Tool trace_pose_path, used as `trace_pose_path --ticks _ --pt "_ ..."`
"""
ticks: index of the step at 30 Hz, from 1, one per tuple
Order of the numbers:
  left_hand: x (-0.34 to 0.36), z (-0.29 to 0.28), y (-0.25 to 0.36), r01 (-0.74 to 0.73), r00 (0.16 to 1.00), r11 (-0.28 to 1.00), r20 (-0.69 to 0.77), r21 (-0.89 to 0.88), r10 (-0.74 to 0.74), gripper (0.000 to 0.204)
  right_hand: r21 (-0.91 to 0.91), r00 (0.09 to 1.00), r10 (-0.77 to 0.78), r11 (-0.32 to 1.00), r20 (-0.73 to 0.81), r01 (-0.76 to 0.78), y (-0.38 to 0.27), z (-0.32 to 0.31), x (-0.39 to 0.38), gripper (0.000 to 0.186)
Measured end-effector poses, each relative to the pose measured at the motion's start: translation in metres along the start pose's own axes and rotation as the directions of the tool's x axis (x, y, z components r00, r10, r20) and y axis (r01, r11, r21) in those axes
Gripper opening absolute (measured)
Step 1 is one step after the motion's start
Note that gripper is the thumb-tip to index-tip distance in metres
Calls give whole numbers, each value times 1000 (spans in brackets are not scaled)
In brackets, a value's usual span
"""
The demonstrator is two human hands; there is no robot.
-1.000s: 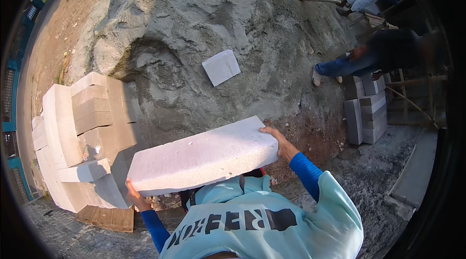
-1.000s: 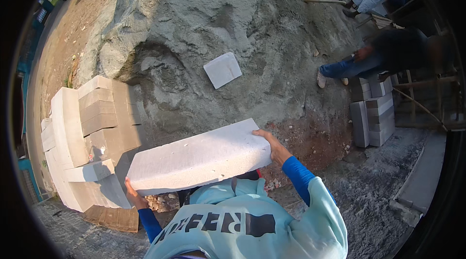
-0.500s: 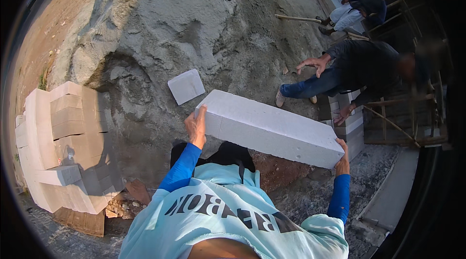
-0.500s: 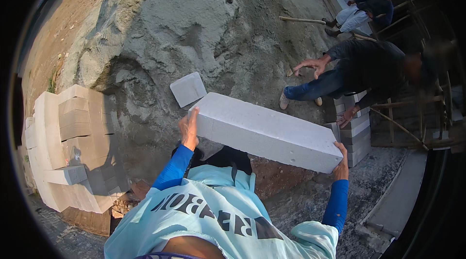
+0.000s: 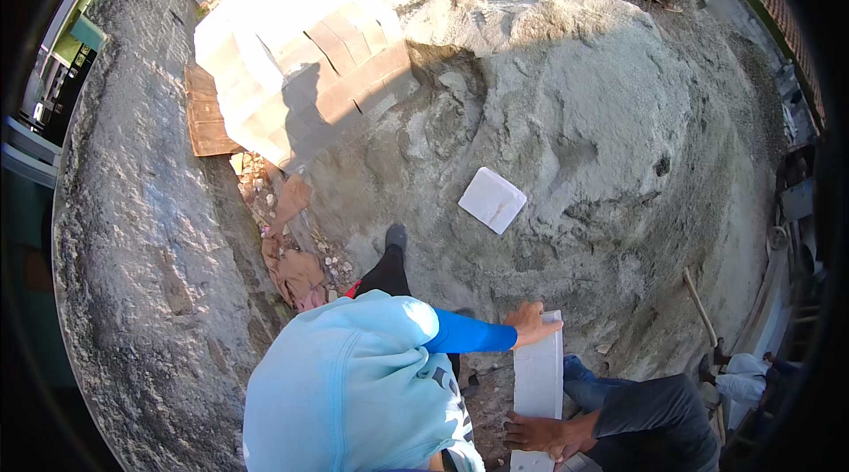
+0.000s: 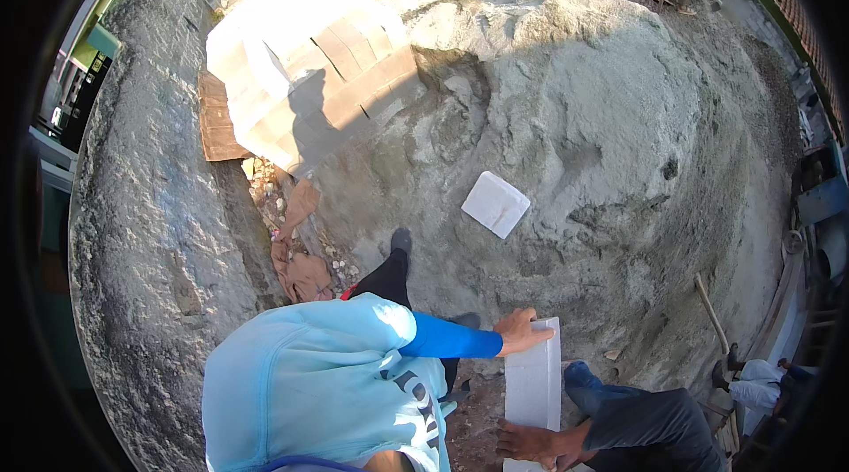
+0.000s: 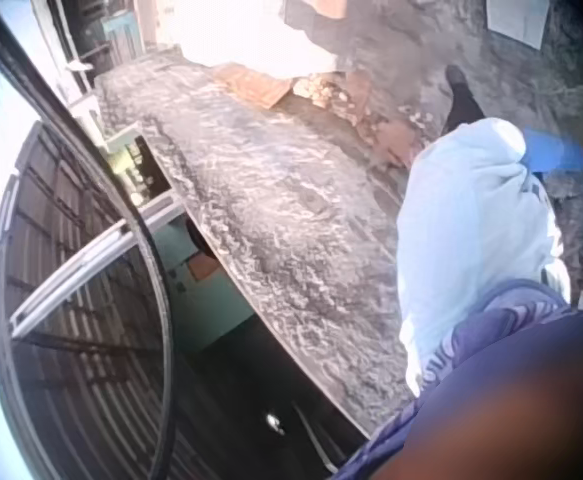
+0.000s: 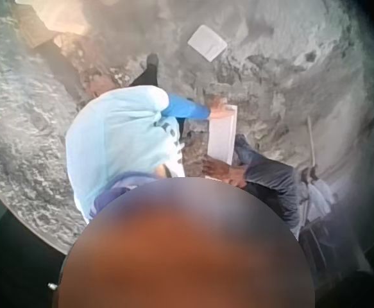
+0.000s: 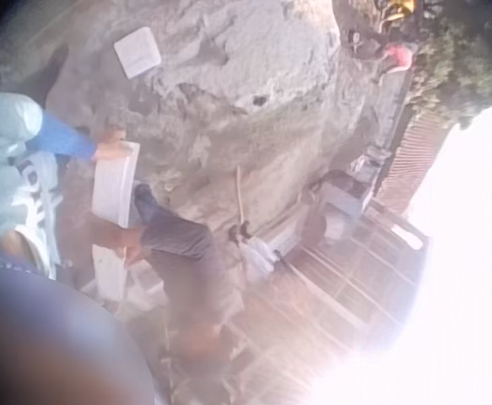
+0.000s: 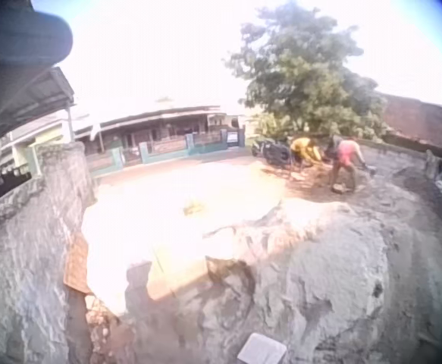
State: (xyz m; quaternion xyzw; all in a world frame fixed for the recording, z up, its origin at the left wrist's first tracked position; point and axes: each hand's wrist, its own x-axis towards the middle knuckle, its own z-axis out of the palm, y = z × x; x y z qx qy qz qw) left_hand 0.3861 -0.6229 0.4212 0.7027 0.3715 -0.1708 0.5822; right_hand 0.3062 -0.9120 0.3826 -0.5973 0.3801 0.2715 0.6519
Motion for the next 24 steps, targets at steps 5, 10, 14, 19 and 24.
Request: trace_pose_path --ticks 5,10,14,19,24 --pt "13 71 34 -16 991 999 135 49 9 93 -30 1000 12 999 -17 -13 13 3 50 73" --pt "-17 144 95 -102 970 992 229 69 83 84 -77 990 -35 997 -136 24 17 -11 83 70" --pt "-11 124 86 -447 788 887 420 -115 451 74 -172 957 5 983 -291 -58 63 -37 109 66" --pt "53 -106 -26 -520 852 842 -14 -146 524 61 -307 883 165 896 -440 -320 136 -40 129 63" --pt "71 -483 -230 -223 448 972 -878 73 169 70 -440 999 -48 897 17 51 200 186 181 55"
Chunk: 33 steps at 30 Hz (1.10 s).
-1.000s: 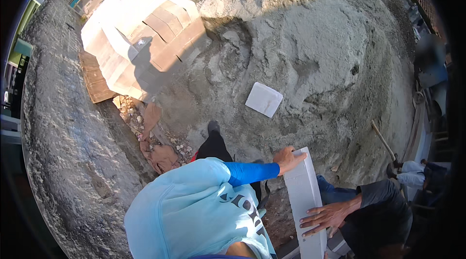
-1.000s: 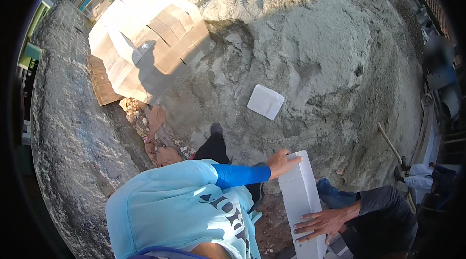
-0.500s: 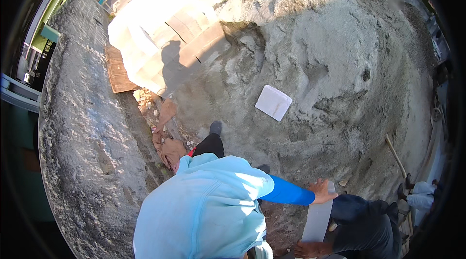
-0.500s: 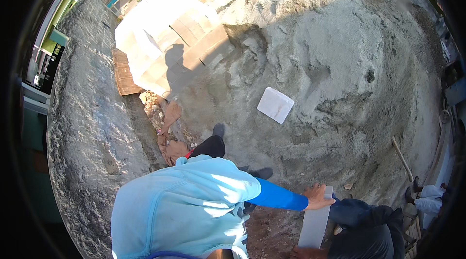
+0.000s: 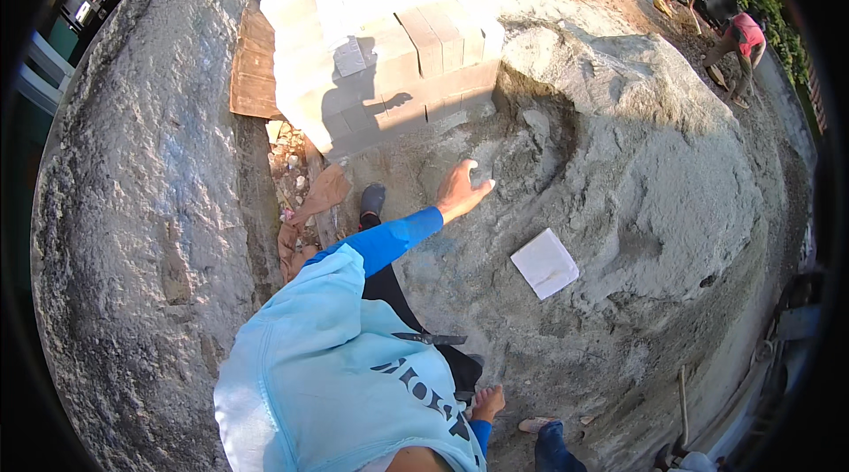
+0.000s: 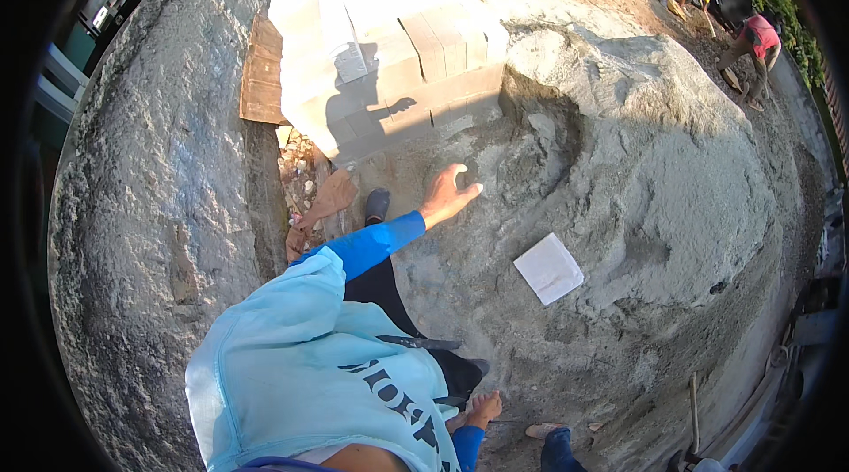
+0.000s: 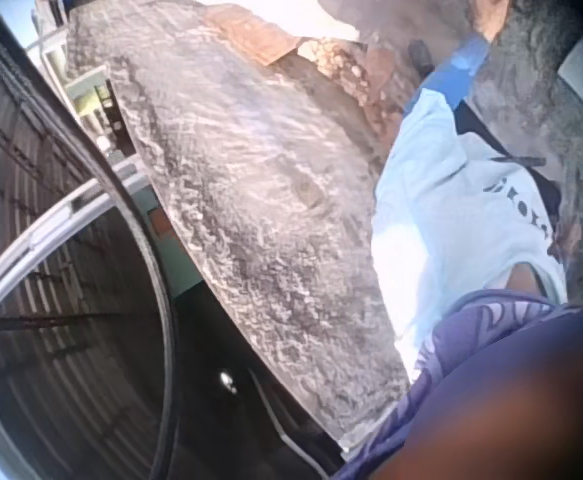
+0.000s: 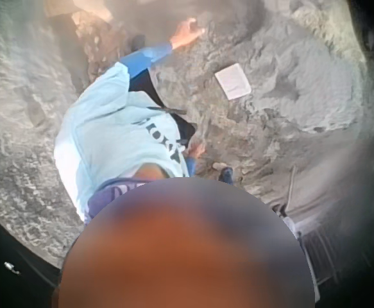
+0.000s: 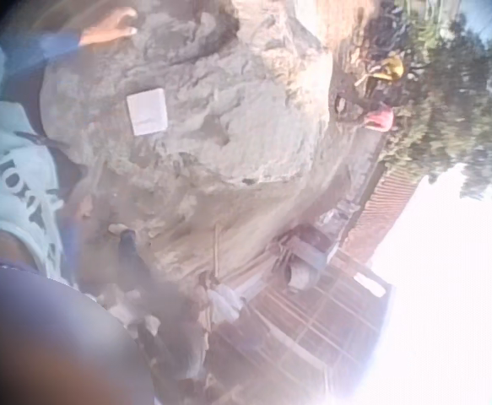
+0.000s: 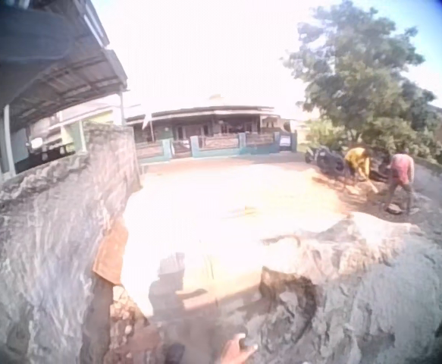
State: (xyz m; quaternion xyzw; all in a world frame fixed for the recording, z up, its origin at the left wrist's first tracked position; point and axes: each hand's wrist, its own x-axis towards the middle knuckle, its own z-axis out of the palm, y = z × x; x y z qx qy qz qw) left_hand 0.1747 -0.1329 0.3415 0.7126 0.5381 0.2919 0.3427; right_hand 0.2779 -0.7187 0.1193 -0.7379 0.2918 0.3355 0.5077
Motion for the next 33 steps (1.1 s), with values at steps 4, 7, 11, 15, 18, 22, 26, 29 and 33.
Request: trace_pose_path --ticks 4,7,11,15,18,22,26,29,33 --pt "210 -208 -133 311 822 937 -540 161 -180 92 -216 818 -231 894 528 392 -124 305 -94 54" --pt "322 -328 -190 596 669 803 -545 -13 -505 113 -257 716 -198 842 669 474 -164 482 -199 54" --pt "435 -374 -253 733 637 666 -477 135 -605 131 -480 632 -14 637 775 603 -157 661 -293 55" --pt "481 -379 -265 757 651 632 -280 166 -706 136 -411 545 -3 654 838 635 -145 778 -368 59" --pt "490 -367 -274 756 643 622 -407 202 -649 136 -315 472 -17 722 881 616 -126 812 -396 57" --pt "478 -381 -272 784 617 591 -339 191 -710 133 -387 477 26 624 878 679 -116 784 -391 54" --pt "432 -380 -261 776 629 592 -328 217 -705 132 -475 625 37 685 779 552 -107 754 -361 55" --pt "377 -371 -247 771 635 581 -361 260 -682 134 -518 689 204 807 696 285 -104 751 -355 73" --pt "299 -338 -219 780 626 583 -306 228 -717 132 -467 605 569 817 556 -339 -104 780 -387 108"
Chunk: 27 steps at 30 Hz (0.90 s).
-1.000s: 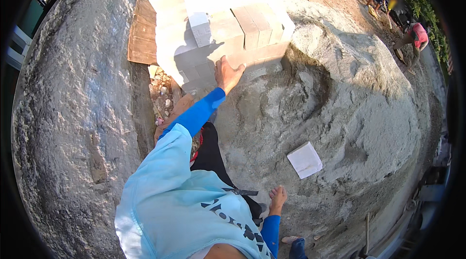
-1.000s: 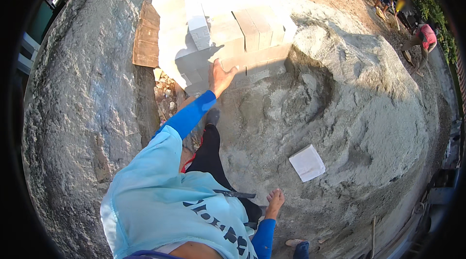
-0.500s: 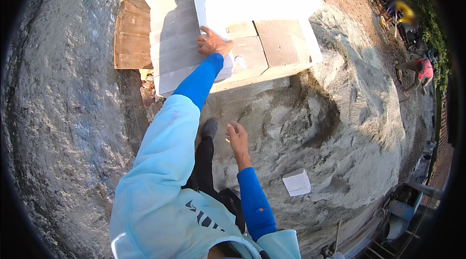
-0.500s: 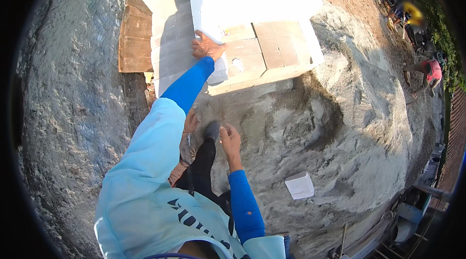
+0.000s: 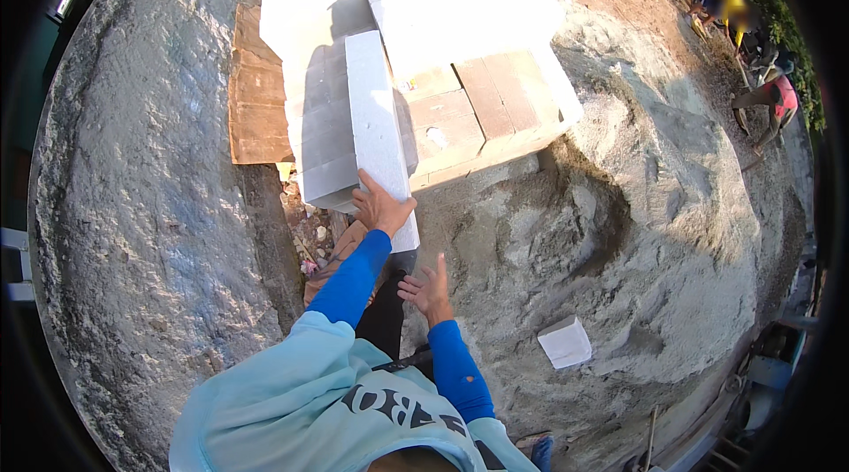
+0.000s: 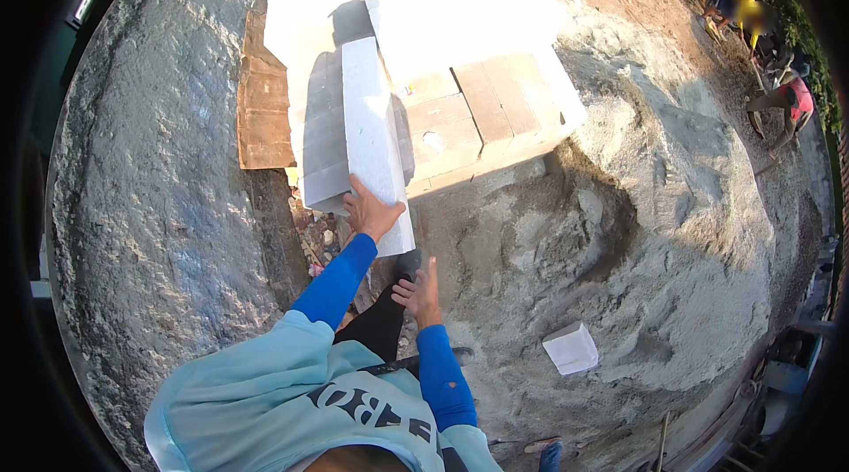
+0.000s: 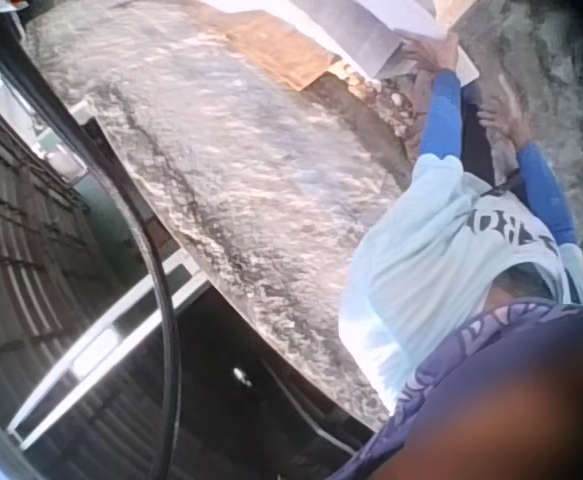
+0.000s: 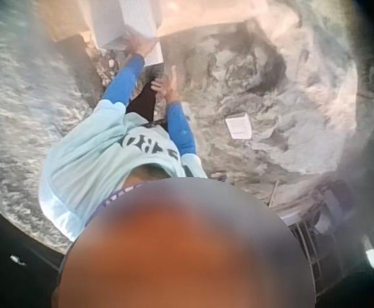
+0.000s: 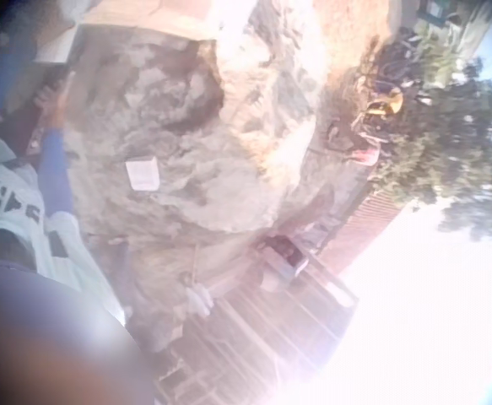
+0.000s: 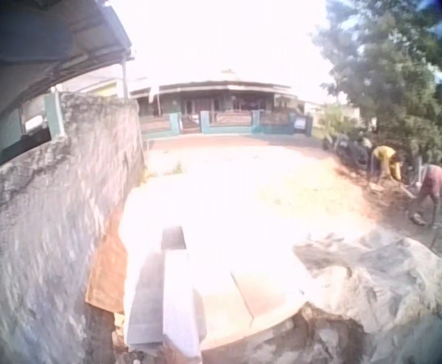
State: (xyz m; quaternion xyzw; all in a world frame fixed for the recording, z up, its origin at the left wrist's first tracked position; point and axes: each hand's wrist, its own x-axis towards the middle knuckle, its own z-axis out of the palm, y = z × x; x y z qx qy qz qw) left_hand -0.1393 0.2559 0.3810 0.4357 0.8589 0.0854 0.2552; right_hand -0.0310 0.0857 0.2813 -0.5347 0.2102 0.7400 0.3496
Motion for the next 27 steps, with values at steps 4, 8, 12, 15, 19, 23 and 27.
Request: trace_pose_path --ticks 4,8,12,15,19,23,27 --pt "-63 15 -31 -69 998 996 -9 -58 68 130 253 918 -112 967 381 13 29 31 0 102" --pt "-57 18 -44 -146 989 985 -11 -91 145 124 462 915 -193 887 354 8 40 31 28 72" --pt "65 -17 -5 -230 971 917 -8 -325 240 105 510 975 -127 860 181 18 28 30 22 69" --pt "231 -55 31 -492 852 843 -321 -219 414 87 568 972 -147 823 182 18 29 43 16 62" --pt "380 -59 72 -715 691 699 -180 -29 700 85 593 988 -114 805 107 29 34 31 25 64" --pt "422 -45 78 -555 831 791 -135 -257 539 64 568 988 -156 815 20 117 43 33 45 64" --pt "359 -53 83 -477 869 754 -114 -451 482 59 620 983 -183 767 -33 164 52 -5 44 63"
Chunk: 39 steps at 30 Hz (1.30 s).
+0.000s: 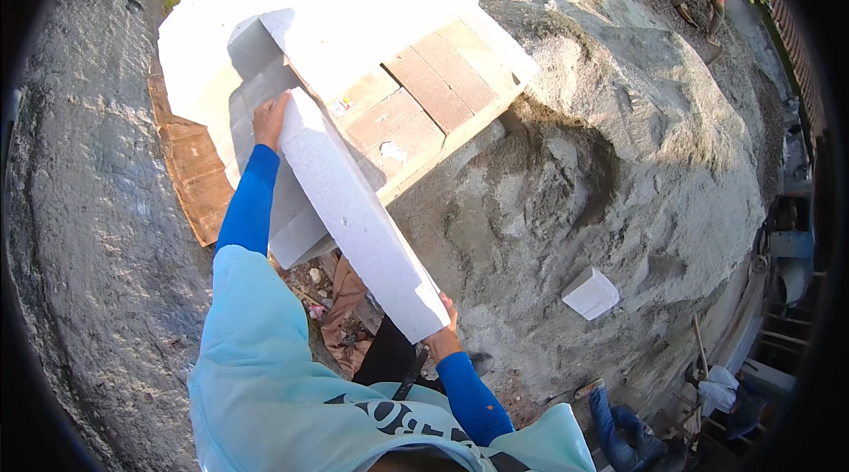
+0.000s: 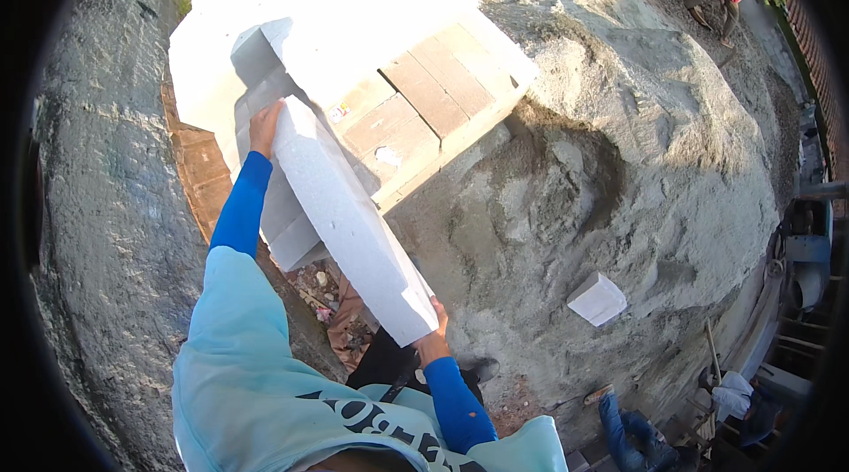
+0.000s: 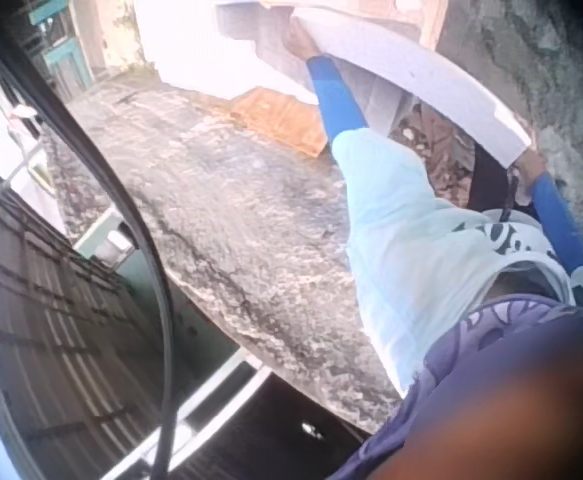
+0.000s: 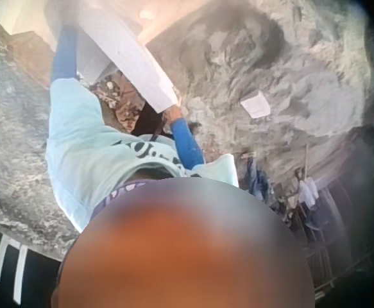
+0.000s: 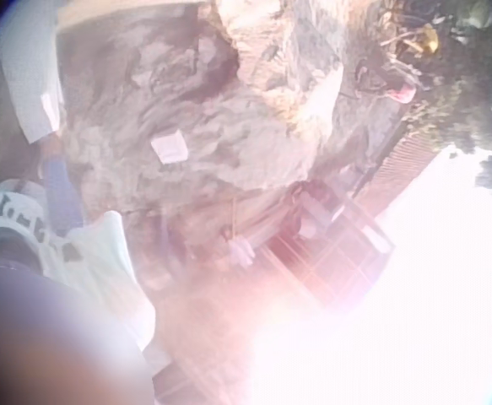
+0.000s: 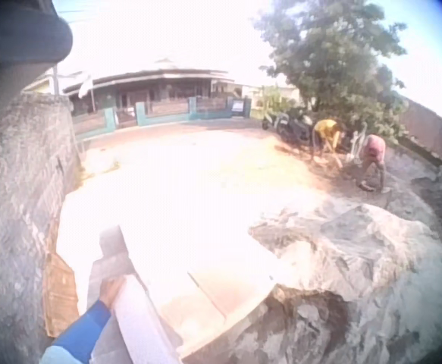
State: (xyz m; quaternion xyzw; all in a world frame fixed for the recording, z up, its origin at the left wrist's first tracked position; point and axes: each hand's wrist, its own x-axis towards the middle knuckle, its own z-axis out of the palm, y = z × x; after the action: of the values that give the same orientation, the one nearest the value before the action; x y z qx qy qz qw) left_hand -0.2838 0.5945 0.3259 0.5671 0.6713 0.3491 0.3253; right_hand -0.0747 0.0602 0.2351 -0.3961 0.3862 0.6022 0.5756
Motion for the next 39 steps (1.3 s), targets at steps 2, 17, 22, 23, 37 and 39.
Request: trace_pose_path --ticks 2,17,22,23,37,39 --pt "-59 -20 12 -25 1000 991 -8 -130 24 48 -16 997 -46 999 69 47 -19 -29 -33 67" --pt "-656 174 71 507 781 807 558 -303 -282 64 -26 771 -496 847 -399 531 -179 -471 -432 74" --pt "-896 280 154 469 638 870 739 -150 -216 74 178 707 -496 742 -505 647 -185 -723 -503 81" --pt "-921 295 161 389 653 905 745 -174 -138 68 231 739 -453 753 -498 617 -176 -733 -521 82" --pt "-1326 454 276 430 252 897 968 -99 -13 46 237 364 -432 321 -825 917 -163 -960 -704 73" --pt "-1346 455 277 403 235 912 972 -78 -21 45 269 388 -429 313 -816 911 -152 -980 -707 73"
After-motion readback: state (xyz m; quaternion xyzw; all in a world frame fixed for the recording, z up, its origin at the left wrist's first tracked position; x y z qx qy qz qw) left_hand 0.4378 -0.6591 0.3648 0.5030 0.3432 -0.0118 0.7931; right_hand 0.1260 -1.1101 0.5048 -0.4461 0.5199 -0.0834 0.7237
